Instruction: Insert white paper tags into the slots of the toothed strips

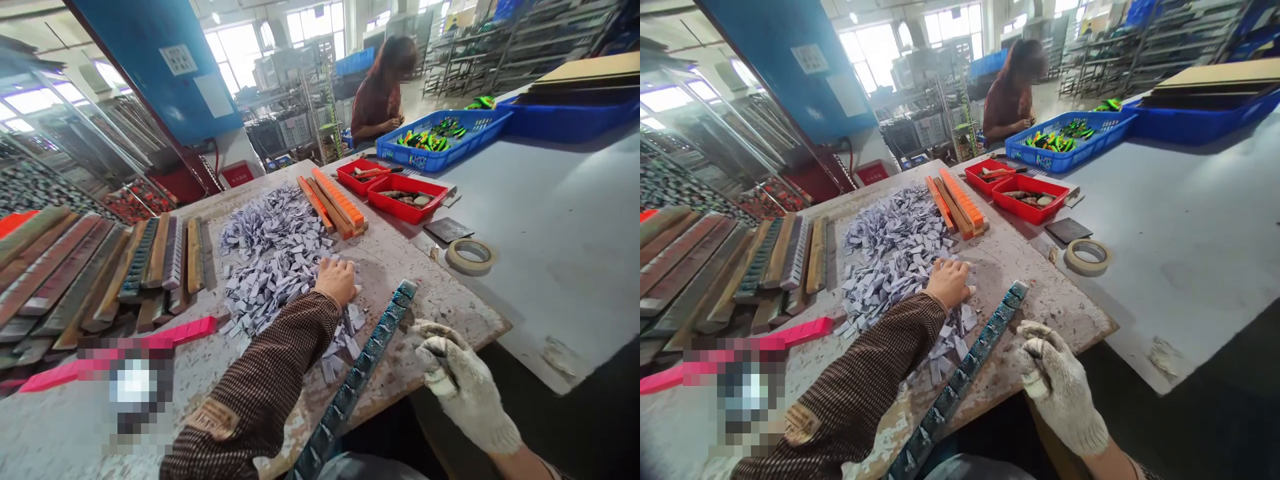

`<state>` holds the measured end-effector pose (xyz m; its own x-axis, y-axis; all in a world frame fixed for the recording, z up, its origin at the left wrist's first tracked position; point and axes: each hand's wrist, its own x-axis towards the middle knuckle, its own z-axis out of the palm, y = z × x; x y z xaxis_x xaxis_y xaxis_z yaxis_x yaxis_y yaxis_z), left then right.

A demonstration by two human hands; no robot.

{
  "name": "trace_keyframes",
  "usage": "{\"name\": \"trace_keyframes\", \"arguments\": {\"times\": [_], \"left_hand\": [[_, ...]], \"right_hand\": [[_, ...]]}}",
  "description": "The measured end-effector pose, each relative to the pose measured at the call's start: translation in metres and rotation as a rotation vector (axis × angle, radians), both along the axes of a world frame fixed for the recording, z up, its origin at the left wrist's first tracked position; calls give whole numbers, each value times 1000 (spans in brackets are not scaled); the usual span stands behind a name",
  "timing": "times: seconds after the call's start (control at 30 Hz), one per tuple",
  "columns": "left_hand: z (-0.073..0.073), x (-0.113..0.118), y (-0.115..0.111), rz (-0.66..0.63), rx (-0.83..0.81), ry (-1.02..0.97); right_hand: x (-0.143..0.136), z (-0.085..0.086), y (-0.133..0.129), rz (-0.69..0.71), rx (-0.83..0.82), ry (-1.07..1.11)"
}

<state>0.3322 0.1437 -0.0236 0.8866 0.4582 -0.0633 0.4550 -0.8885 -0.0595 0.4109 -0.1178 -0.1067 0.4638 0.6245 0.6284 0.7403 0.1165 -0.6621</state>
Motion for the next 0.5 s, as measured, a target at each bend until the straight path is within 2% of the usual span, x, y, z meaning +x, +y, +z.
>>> {"name": "trace_keyframes", "arguments": {"times": [0.07,0.13,0.23,0.33,0.4,0.5], "left_hand": [[-2,-4,2,0,-2,26],[1,-17,3,-13,-11,50],[12,-42,1,-13,-24,75],[22,-59,-1,22,-27,78],[25,-61,0,50,-32,74],[23,-49,0,75,-33,53]], "right_hand": [[4,-5,-9,-32,-32,25],[8,-10,-17,-79,-76,26],[10,-13,-23,-118,-102,-2],[9,-9,-20,-110,-86,12],[6,-5,-15,-81,-68,32],[1,-3,-10,-49,-21,42]]}}
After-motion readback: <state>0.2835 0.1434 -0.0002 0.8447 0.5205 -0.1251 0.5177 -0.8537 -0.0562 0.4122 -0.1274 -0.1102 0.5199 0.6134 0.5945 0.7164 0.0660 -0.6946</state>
